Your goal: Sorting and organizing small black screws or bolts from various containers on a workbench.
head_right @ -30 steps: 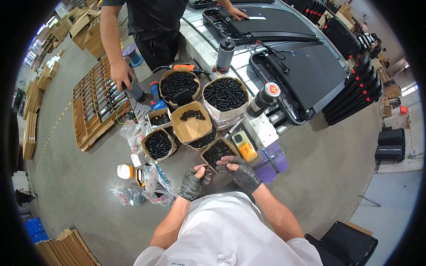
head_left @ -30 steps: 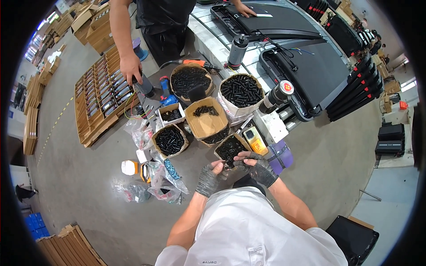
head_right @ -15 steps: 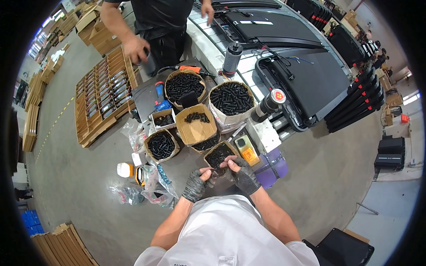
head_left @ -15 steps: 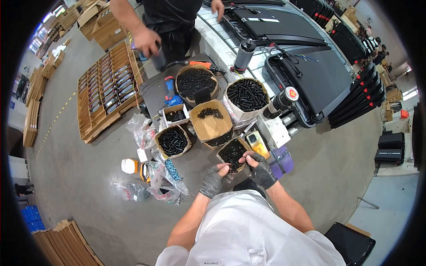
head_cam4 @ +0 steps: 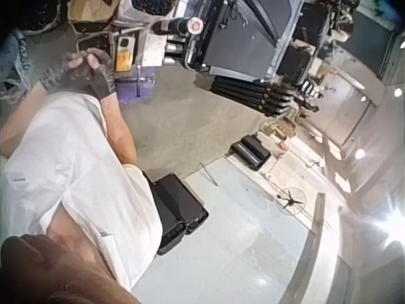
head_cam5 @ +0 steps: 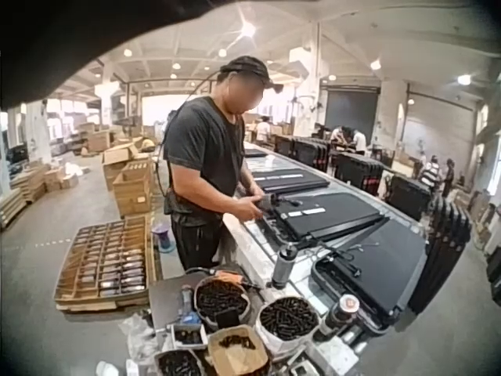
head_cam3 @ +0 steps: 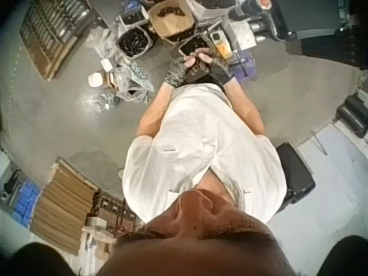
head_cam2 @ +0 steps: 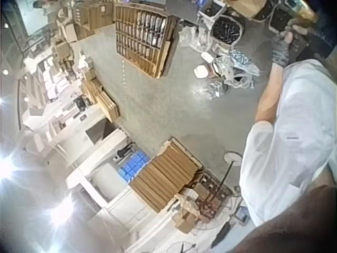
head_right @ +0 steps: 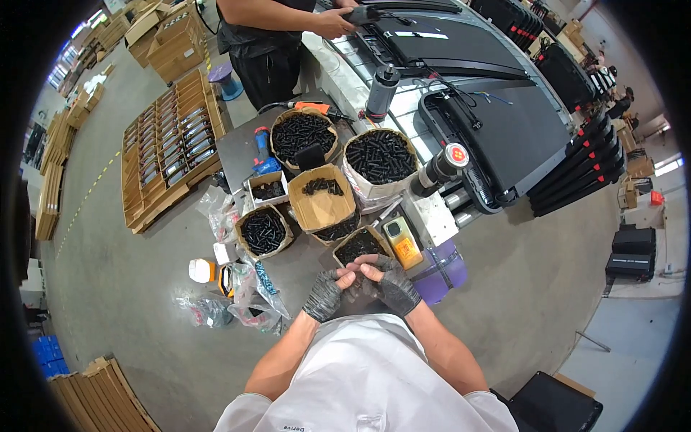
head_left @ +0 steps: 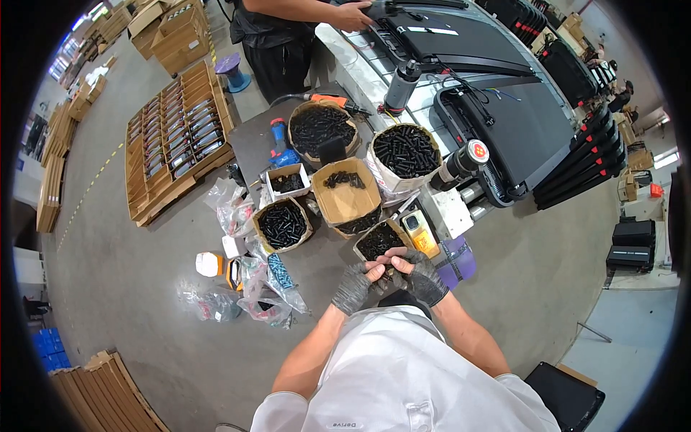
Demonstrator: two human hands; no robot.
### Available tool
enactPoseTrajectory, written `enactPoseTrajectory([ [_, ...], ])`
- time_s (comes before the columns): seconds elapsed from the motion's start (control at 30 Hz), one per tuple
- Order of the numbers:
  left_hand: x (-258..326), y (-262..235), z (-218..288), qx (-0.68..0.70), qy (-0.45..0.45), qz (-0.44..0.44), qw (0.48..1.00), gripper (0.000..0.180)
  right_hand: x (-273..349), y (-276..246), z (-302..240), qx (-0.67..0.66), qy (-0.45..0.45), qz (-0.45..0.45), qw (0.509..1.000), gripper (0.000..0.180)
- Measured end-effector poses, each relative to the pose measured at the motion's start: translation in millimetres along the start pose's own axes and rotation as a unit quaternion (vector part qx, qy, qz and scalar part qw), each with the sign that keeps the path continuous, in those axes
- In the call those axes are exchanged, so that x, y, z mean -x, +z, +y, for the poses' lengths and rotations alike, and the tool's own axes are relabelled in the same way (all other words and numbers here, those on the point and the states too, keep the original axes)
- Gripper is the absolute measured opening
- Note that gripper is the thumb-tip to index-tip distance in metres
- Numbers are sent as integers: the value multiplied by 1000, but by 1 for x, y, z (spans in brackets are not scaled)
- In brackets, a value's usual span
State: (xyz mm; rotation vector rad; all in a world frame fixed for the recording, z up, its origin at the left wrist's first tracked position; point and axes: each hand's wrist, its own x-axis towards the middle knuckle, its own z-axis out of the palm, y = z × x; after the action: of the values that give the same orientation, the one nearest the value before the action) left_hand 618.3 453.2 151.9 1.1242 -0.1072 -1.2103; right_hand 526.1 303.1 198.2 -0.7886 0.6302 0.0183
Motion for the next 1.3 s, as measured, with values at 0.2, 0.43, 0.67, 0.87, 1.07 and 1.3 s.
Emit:
enactPoseTrajectory([
  [0.2,-1,-5,-1,-20,4,-22,1000,25,2,4,-4,34,-16,0,999,33],
  [0.43,-1,-11,-1,97,-6,-51,994,30,7,1,-5,-123,-33,-29,991,37],
  [0.67,0,-23,-6,128,23,-16,991,34,10,-7,-5,-83,-55,-6,995,37],
  [0.87,1,-22,-10,119,17,-7,993,33,13,-10,-6,-59,-67,-22,996,36],
  [1.07,1,-23,-11,105,19,-10,994,33,14,-7,-5,-1,-87,-3,996,33],
  [1.3,1,-23,-13,101,17,-3,995,39,12,-12,1,-7,-85,27,996,24],
])
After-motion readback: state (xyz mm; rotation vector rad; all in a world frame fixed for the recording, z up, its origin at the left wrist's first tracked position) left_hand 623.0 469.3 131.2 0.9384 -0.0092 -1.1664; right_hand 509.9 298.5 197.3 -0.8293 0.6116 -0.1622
